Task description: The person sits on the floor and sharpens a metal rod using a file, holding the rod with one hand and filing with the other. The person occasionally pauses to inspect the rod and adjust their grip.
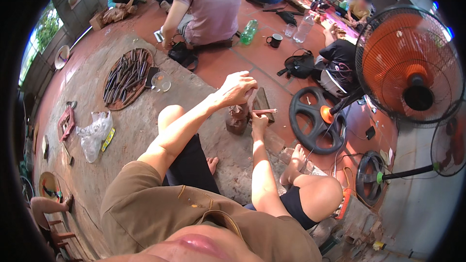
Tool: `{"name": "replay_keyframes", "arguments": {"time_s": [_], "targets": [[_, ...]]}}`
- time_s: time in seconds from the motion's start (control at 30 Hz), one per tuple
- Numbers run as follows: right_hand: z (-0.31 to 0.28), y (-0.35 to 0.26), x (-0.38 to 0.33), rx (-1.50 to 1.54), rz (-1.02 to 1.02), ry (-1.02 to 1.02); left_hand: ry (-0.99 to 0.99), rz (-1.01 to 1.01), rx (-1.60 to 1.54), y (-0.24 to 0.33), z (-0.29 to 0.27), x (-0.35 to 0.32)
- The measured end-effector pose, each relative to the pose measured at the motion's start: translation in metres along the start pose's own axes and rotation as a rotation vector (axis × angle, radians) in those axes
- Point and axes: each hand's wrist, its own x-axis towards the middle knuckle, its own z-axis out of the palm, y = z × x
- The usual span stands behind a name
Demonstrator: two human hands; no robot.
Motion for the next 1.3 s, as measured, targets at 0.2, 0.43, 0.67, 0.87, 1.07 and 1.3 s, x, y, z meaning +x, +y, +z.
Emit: {"name": "replay_keyframes", "arguments": {"time_s": [0.2, 0.43, 0.67, 0.87, 1.07, 1.3], "targets": [[-0.004, -0.018, -0.004, 0.050, 0.105, -0.162, 0.021, 0.016, 0.013, -0.005, 0.001, -0.002], [0.003, -0.015, -0.008, -0.060, -0.195, -0.065, 0.008, 0.019, 0.029, -0.003, -0.001, -0.002], [0.000, 0.008, 0.012, -0.036, -0.256, 0.027, -0.005, 0.020, 0.044, -0.002, 0.000, 0.001], [0.004, -0.047, -0.040, 0.201, 0.044, 0.017, -0.011, -0.014, 0.010, -0.001, -0.004, 0.000], [-0.028, -0.027, -0.026, 0.140, 0.033, -0.033, -0.031, 0.014, 0.053, -0.001, -0.001, 0.001], [-0.032, -0.010, -0.009, 0.076, 0.015, -0.112, -0.133, -0.043, 0.078, -0.007, 0.013, 0.004]]}}
